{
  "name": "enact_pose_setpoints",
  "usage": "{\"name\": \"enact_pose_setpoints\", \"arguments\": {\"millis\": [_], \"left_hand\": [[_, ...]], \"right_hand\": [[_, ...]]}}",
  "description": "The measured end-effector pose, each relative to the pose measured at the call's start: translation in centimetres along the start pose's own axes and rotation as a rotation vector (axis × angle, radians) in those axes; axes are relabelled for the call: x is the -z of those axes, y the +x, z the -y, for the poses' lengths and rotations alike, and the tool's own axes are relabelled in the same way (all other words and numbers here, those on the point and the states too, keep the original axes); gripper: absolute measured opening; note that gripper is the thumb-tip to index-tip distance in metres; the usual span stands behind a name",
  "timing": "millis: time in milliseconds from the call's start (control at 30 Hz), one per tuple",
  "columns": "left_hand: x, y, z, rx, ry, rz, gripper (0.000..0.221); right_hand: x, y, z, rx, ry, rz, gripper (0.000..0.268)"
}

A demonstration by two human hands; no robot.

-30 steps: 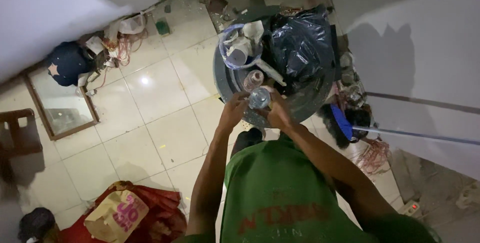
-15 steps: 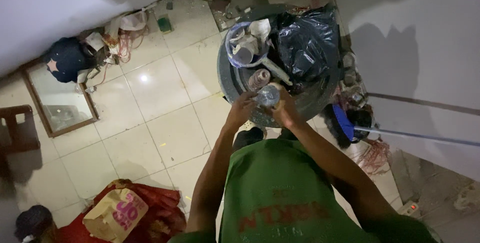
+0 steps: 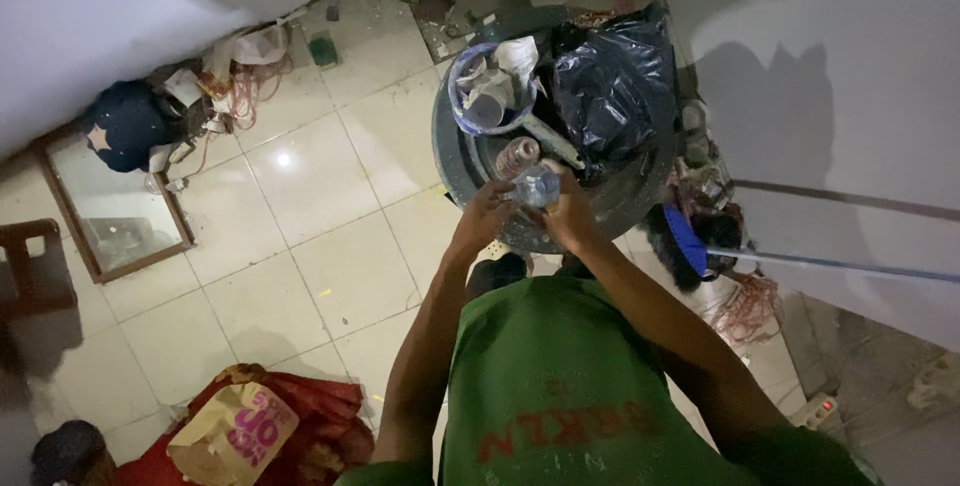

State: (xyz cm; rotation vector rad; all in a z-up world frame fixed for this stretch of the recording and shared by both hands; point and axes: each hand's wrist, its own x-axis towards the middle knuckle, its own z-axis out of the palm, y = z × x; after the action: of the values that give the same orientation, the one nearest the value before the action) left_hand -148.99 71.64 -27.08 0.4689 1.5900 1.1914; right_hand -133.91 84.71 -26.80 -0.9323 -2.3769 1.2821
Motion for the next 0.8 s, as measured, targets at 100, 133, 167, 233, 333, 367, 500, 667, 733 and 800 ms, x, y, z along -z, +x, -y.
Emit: {"name": "enact_pose_setpoints", "arguments": {"millis": [100, 133, 167, 233, 333, 367, 500, 667, 733, 800], "left_hand": [[-0.2, 0.2, 0.7, -0.065, 0.022, -0.019, 0.04], [-0.2, 0.3, 0.7, -0.067, 0.011, -0.02, 0.041], [-0.2, 0.4, 0.7, -0.069, 0.0, -0.021, 0.042], [0.0, 0.2, 0.3, -0.001, 0.001, -0.028, 0.043], [0.3, 0.0, -0.4, 0.101, 0.01, -0.029, 0.043], [0.3, 0.1, -0.5, 0.066, -0.005, -0.023, 0.042], [0.7, 0.0, -0.3, 0.016, 0.011, -0.02, 0.038], [0.7, 0.4, 0.5, -0.025, 0.032, -0.024, 0.041], [0.6, 0.6, 0.7, -0.026, 0.045, -0.027, 0.041], [0.5, 0.6, 0.8, -0.035, 0.086, -0.033, 0.041]], "right_hand": [[0.0, -0.1, 0.3, 0.054, -0.06, -0.078, 0.086], [0.0, -0.1, 0.2, -0.001, -0.049, -0.057, 0.085], [-0.2, -0.1, 0.0, -0.057, -0.038, -0.035, 0.083], [-0.4, -0.2, -0.5, -0.096, -0.069, -0.02, 0.083], [-0.5, -0.2, -1.6, -0.028, -0.13, -0.053, 0.086], [-0.4, -0.3, -1.8, 0.006, -0.103, -0.072, 0.084], [-0.1, -0.7, -1.8, 0.057, 0.004, -0.103, 0.084], [0.0, -0.8, -1.8, 0.125, 0.003, -0.14, 0.087], [-0.1, -1.0, -2.2, 0.102, -0.017, -0.137, 0.085], [-0.3, -1.2, -2.5, 0.1, -0.072, -0.157, 0.089]]}}
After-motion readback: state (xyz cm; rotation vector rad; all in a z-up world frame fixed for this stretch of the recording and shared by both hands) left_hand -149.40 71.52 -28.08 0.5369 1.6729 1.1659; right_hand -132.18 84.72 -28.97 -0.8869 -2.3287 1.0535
